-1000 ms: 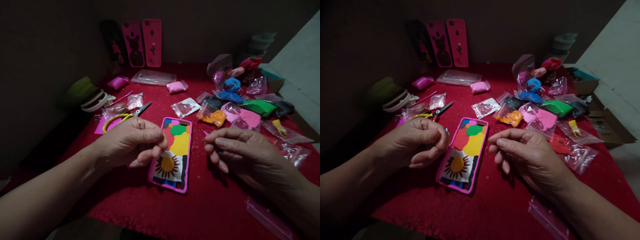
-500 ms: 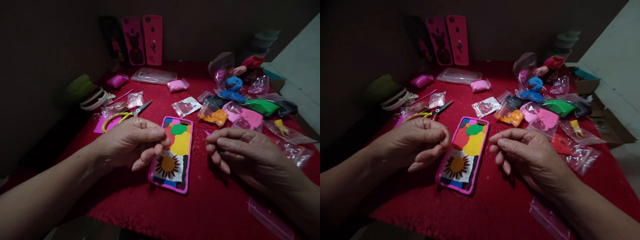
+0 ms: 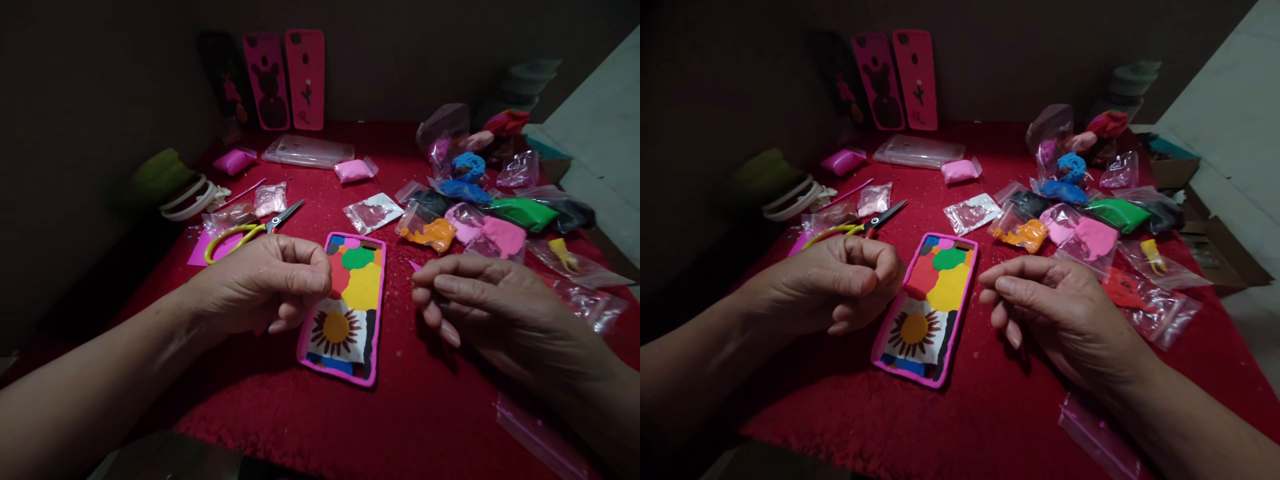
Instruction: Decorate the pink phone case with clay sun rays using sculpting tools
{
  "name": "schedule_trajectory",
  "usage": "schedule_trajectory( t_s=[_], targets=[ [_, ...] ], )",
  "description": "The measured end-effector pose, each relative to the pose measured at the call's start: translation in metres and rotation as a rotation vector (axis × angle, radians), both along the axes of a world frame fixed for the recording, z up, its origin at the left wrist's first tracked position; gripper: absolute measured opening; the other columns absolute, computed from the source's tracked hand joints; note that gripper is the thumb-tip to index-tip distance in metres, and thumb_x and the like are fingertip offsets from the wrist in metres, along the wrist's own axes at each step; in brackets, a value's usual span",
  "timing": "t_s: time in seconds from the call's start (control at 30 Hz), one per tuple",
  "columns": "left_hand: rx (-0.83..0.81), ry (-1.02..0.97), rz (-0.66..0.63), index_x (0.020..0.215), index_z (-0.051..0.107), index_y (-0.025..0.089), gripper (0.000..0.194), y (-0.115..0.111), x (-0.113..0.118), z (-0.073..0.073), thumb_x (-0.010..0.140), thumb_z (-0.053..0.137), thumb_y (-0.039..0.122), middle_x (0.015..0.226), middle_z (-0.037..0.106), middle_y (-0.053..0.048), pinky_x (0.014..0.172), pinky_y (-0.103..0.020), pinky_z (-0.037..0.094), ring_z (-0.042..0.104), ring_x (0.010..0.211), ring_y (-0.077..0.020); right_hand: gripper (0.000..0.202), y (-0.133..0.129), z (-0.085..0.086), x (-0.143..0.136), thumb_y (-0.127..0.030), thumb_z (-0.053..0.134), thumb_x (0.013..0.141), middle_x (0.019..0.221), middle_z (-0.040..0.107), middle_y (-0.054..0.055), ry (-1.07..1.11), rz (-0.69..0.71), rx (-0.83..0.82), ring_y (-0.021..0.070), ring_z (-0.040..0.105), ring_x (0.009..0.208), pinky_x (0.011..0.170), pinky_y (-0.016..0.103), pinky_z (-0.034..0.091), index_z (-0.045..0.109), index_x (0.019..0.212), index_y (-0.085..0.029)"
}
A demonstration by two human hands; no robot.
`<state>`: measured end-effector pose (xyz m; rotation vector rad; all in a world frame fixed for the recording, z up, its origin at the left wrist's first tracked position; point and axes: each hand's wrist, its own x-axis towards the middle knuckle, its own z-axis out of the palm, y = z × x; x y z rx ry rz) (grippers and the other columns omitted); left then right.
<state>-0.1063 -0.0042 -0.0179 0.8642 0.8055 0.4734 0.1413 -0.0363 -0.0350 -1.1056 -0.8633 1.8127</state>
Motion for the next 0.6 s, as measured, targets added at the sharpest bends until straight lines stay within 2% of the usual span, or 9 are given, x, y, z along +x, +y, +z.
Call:
schedule_trajectory(
  t_s=[0.13, 0.37, 0.47, 0.6],
  targets=[
    [0.008, 0.0, -0.003, 0.064, 0.057, 0.015, 0.017, 0.0, 0.0, 0.0, 0.071, 0.07, 0.022, 0.041, 0.049, 0.004, 0.032, -0.013, 0.031, 0.04, 0.033, -0.0052, 0.011, -0.002, 0.0, 0.002, -0.024, 0.077, 0.069, 0.071, 0.07, 0.006, 0.004, -0.007, 0.01, 0.0102, 0.062, 0.051, 0.04, 0.014, 0.047, 0.075, 0.078, -0.017],
    [0.104, 0.122, -0.01, 0.059, 0.061, 0.011, 0.028, 0.003, -0.005, 0.003, 0.076, 0.068, 0.032, 0.047, 0.055, 0.0, 0.032, -0.013, 0.032, 0.038, 0.032, -0.0032, 0.011, -0.001, 0.0, 0.001, -0.023, 0.077, 0.069, 0.069, 0.069, 0.005, 0.006, -0.005, 0.017, 0.0103, 0.063, 0.051, 0.04, 0.013, 0.047, 0.075, 0.078, -0.016],
    [0.177, 0.185, 0.041, 0.058, 0.061, 0.012, 0.023, 0.003, -0.007, 0.009, 0.073, 0.069, 0.028, 0.048, 0.056, 0.0, 0.033, -0.014, 0.034, 0.04, 0.034, -0.0043, 0.01, 0.0, 0.0, 0.001, -0.023, 0.077, 0.071, 0.069, 0.069, 0.005, 0.005, -0.003, 0.022, 0.0103, 0.063, 0.051, 0.04, 0.013, 0.047, 0.075, 0.078, -0.017],
    [0.257, 0.267, 0.113, 0.058, 0.059, 0.013, 0.022, -0.004, -0.014, 0.025, 0.067, 0.074, 0.027, 0.043, 0.046, 0.005, 0.033, -0.011, 0.027, 0.035, 0.036, -0.003, 0.007, -0.001, -0.002, 0.003, -0.022, 0.074, 0.073, 0.069, 0.069, 0.005, 0.0, -0.009, 0.018, 0.0098, 0.062, 0.051, 0.04, 0.013, 0.047, 0.074, 0.079, -0.017]
  ],
)
